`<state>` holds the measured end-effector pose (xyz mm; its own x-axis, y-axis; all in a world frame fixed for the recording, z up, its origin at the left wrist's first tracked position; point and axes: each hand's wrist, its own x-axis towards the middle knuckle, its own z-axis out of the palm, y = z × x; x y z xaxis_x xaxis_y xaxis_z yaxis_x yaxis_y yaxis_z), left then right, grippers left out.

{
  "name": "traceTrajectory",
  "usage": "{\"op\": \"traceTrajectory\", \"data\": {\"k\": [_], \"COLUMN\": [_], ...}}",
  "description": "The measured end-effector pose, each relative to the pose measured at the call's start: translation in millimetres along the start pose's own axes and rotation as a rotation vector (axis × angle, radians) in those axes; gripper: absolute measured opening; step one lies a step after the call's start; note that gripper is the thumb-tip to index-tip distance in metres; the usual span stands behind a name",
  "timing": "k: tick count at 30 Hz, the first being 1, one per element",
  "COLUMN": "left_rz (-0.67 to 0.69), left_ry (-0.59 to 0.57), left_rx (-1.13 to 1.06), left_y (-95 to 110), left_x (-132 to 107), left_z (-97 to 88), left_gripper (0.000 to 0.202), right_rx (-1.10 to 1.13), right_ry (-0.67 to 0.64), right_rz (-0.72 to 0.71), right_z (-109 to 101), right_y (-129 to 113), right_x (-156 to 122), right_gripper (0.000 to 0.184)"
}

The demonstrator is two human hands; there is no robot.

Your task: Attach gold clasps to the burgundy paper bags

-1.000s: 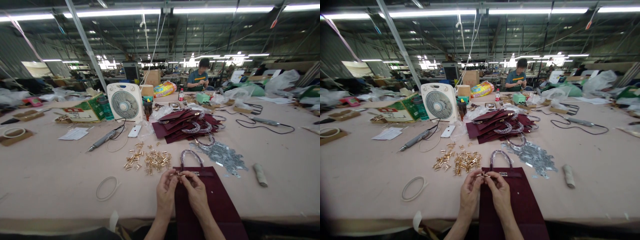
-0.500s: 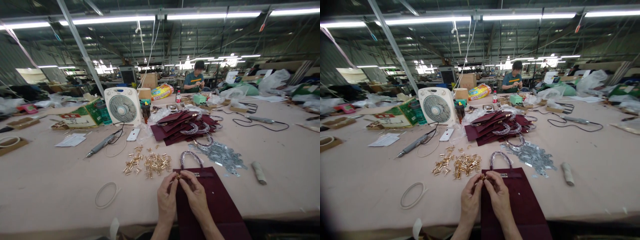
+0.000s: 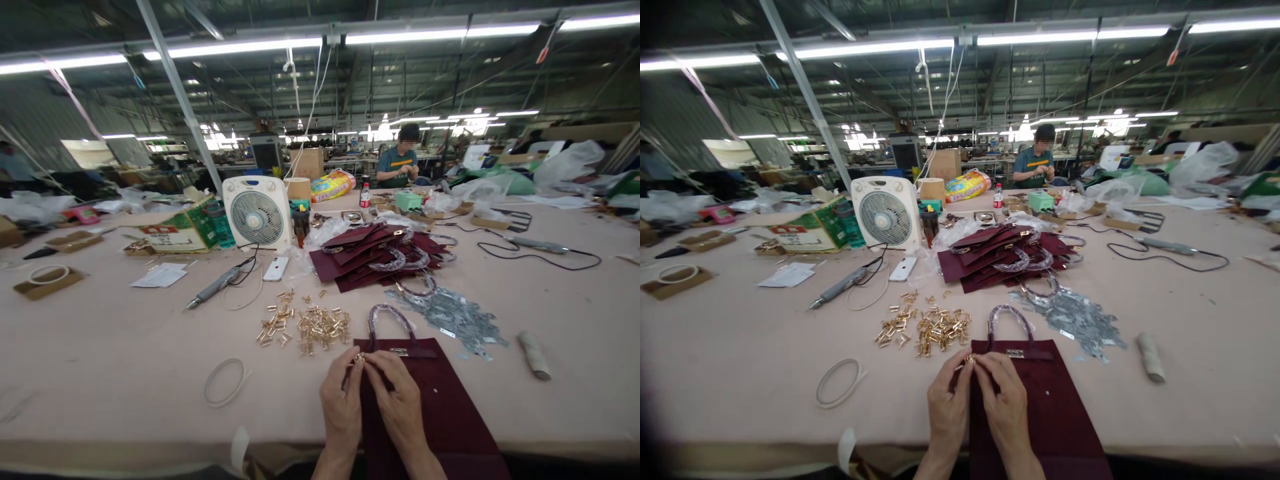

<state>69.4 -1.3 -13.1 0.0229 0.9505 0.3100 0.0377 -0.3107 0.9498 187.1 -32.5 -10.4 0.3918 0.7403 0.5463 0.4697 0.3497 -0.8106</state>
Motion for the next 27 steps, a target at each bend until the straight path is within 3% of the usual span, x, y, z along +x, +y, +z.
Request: {"op": "traceTrajectory", "data": {"k": [5, 13, 27], "left_rz": [0.119, -0.082, -0.175], "left_ry": [-0.028, -0.145, -0.134], "left_rx": [0.038, -0.067, -0.099], "left_y": [0.6, 5.1, 15.0], "left_x": [-1.1, 2.5, 6.0], "left_z": [-1.6, -3.3, -6.1], "left_gripper": [0.024, 0.030, 0.030], "right_rx": [0.052, 0.191, 0.144], "right_ry": [-0.032, -0.125, -0.181], "right_rz": [0.098, 0.257, 0.197], "right_z": [-5.1, -14.7, -14.4], "right_y": [13.8, 24.1, 15.7], "right_x": [-2.8, 0.8, -0.2], "right_gripper": [0.016, 0.021, 0.019]}}
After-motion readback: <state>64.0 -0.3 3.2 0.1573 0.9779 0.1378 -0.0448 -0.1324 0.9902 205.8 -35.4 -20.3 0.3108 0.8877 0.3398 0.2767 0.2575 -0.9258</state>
